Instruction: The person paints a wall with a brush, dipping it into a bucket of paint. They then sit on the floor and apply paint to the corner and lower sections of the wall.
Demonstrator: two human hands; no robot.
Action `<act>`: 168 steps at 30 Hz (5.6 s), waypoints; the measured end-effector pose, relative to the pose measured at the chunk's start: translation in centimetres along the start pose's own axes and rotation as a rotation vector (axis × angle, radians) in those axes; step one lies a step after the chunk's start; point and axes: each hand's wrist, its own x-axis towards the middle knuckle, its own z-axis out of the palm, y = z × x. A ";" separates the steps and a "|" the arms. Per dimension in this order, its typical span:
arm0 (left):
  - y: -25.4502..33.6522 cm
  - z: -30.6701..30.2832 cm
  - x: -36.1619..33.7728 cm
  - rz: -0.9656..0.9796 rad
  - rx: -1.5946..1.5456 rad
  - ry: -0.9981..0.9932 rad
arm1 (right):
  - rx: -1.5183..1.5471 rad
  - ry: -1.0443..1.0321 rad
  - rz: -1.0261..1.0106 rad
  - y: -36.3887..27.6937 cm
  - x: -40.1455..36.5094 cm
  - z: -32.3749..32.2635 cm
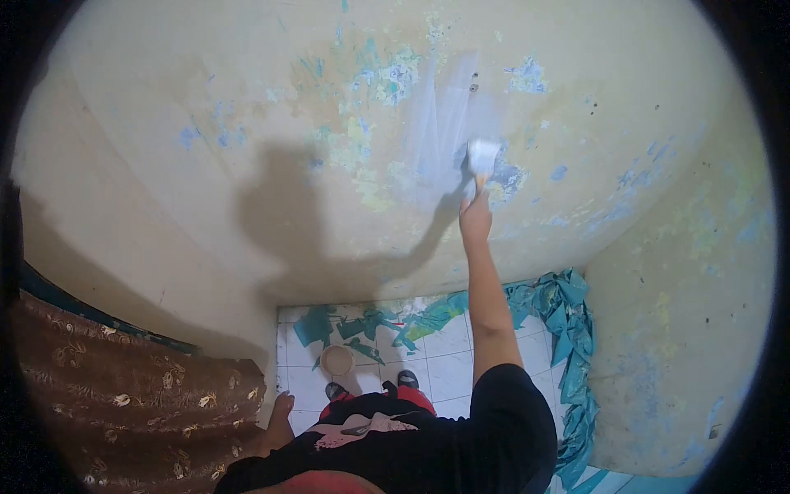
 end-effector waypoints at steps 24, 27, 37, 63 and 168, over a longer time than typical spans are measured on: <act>6.1 2.4 2.5 0.139 0.038 0.088 | -0.282 -0.205 -0.379 -9.7 13.5 -23.3; 6.6 2.7 2.6 0.053 -0.057 0.039 | -0.207 0.047 -0.387 -10.1 12.3 -22.8; 4.0 2.4 -1.1 -0.053 0.003 0.002 | -0.050 0.023 -0.089 5.2 3.1 -1.9; 3.5 3.9 1.6 0.070 0.084 -0.042 | 0.689 -0.389 0.329 -1.5 -2.3 -0.2; 5.7 7.3 0.1 -0.228 -0.189 -0.125 | -0.293 -0.434 0.049 20.7 -5.7 2.0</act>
